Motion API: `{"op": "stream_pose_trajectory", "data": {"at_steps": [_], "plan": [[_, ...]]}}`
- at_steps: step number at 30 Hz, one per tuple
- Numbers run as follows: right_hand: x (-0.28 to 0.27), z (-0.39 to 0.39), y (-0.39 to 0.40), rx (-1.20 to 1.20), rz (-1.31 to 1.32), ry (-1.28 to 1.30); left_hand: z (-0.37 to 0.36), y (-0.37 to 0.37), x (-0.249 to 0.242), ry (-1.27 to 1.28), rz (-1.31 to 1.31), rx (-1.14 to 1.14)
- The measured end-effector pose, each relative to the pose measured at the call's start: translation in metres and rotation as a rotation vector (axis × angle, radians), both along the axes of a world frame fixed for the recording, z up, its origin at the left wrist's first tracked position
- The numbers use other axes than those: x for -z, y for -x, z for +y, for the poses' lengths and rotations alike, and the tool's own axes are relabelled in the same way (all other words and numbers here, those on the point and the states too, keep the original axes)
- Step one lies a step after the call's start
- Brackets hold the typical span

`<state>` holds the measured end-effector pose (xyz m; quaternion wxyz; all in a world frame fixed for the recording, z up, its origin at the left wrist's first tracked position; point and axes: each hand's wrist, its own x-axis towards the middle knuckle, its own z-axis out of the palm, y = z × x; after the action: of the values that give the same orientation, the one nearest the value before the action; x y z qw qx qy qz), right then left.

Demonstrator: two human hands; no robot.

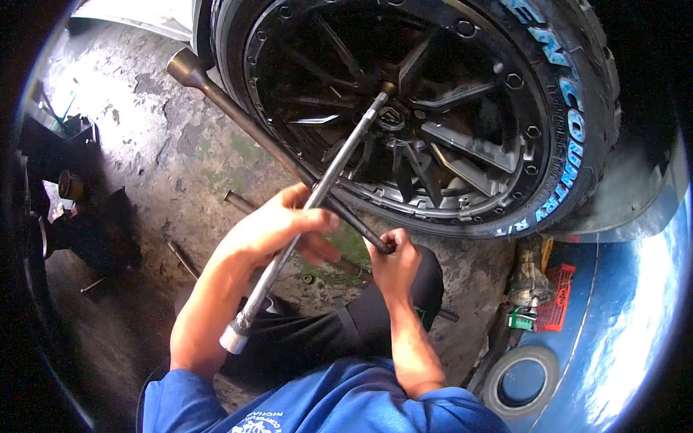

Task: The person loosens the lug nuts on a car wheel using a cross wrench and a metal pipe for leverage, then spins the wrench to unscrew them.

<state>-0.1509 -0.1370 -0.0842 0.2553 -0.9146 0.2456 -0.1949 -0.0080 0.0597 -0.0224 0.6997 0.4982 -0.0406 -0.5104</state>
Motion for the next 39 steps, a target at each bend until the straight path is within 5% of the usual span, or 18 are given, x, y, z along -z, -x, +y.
{"op": "stream_pose_trajectory", "data": {"at_steps": [10,13,16,17,20,22,23,30,39], "plan": [[0.003,-0.011,-0.006,-0.019,-0.094,0.080,-0.044,-0.008,-0.003,0.253,0.028,-0.207],[-0.015,-0.007,-0.008,-0.092,0.055,0.092,-0.043,-0.005,0.003,0.266,-0.021,-0.260],[-0.037,0.011,-0.015,-0.143,0.124,0.047,-0.036,-0.012,-0.003,0.055,-0.155,-0.227],[-0.037,0.018,-0.016,-0.159,0.057,0.102,-0.035,-0.013,-0.001,-0.104,-0.504,-0.363],[-0.028,0.026,-0.015,-0.226,-0.019,0.166,-0.039,-0.019,0.004,0.155,-0.391,-0.609],[-0.030,0.028,-0.020,-0.115,0.200,-0.093,-0.036,-0.026,0.002,0.358,-0.128,-0.833],[-0.027,0.033,-0.024,-0.120,0.088,-0.092,-0.028,-0.039,-0.002,0.616,0.046,-0.974],[-0.032,0.013,-0.033,-0.159,-0.003,0.175,-0.040,-0.043,-0.025,0.573,-0.009,-1.008],[-0.034,0.017,-0.031,-0.153,-0.007,0.044,-0.041,-0.043,-0.025,0.577,-0.044,-1.065]]}}
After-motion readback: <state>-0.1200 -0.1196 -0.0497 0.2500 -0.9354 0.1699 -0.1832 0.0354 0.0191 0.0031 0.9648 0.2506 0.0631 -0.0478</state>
